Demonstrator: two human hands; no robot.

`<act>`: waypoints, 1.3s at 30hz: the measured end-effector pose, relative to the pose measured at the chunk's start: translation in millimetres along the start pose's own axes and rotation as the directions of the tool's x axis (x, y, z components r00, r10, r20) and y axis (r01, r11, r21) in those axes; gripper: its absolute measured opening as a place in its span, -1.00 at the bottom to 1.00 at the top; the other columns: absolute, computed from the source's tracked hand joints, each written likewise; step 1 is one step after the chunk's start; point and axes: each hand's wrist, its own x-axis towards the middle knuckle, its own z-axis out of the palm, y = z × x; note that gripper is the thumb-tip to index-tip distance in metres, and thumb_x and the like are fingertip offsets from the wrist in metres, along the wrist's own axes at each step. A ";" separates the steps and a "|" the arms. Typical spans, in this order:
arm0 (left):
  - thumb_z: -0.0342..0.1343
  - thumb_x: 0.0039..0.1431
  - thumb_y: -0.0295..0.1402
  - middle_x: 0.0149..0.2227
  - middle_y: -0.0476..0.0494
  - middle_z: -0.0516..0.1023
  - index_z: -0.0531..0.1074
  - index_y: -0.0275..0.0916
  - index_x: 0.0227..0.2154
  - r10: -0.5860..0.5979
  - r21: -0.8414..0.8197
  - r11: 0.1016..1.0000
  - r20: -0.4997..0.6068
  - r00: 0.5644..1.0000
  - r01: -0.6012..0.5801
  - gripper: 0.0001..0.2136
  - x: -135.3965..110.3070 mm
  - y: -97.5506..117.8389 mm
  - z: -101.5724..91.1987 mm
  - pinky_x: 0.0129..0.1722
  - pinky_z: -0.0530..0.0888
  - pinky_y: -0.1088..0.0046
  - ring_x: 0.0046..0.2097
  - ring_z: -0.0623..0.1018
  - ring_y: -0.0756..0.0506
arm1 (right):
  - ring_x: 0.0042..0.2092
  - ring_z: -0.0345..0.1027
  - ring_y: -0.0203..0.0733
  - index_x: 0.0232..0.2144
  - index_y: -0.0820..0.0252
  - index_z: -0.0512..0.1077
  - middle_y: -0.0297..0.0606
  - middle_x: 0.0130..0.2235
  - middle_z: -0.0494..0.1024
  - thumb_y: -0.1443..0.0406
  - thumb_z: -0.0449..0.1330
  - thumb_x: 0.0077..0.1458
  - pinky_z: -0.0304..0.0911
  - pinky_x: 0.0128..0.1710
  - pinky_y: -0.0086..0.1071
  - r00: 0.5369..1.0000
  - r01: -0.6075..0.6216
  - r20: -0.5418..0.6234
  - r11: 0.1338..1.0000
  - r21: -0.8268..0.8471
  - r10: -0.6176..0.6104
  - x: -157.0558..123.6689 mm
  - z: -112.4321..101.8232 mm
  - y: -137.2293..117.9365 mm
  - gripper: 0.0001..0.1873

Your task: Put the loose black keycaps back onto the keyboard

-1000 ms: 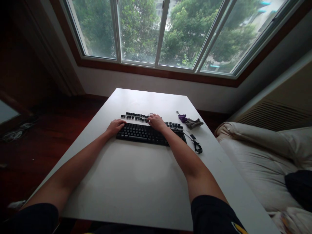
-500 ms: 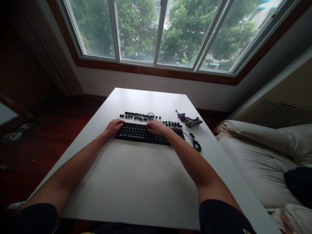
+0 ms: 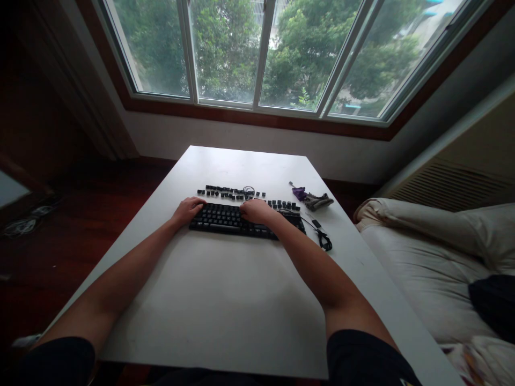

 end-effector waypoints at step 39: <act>0.00 0.29 -0.25 -0.02 -0.07 0.58 0.57 -0.07 -0.09 0.020 0.009 1.000 0.003 1.000 -0.020 -0.72 5.5 -1.7 -1.0 0.09 0.37 0.20 0.04 0.46 -0.20 | 0.20 0.15 0.15 0.30 0.29 0.24 0.07 0.19 0.37 0.03 -0.01 0.36 0.13 0.17 -0.05 0.880 -0.232 -0.397 0.966 0.119 0.260 -45.1 63.7 -58.5 -0.37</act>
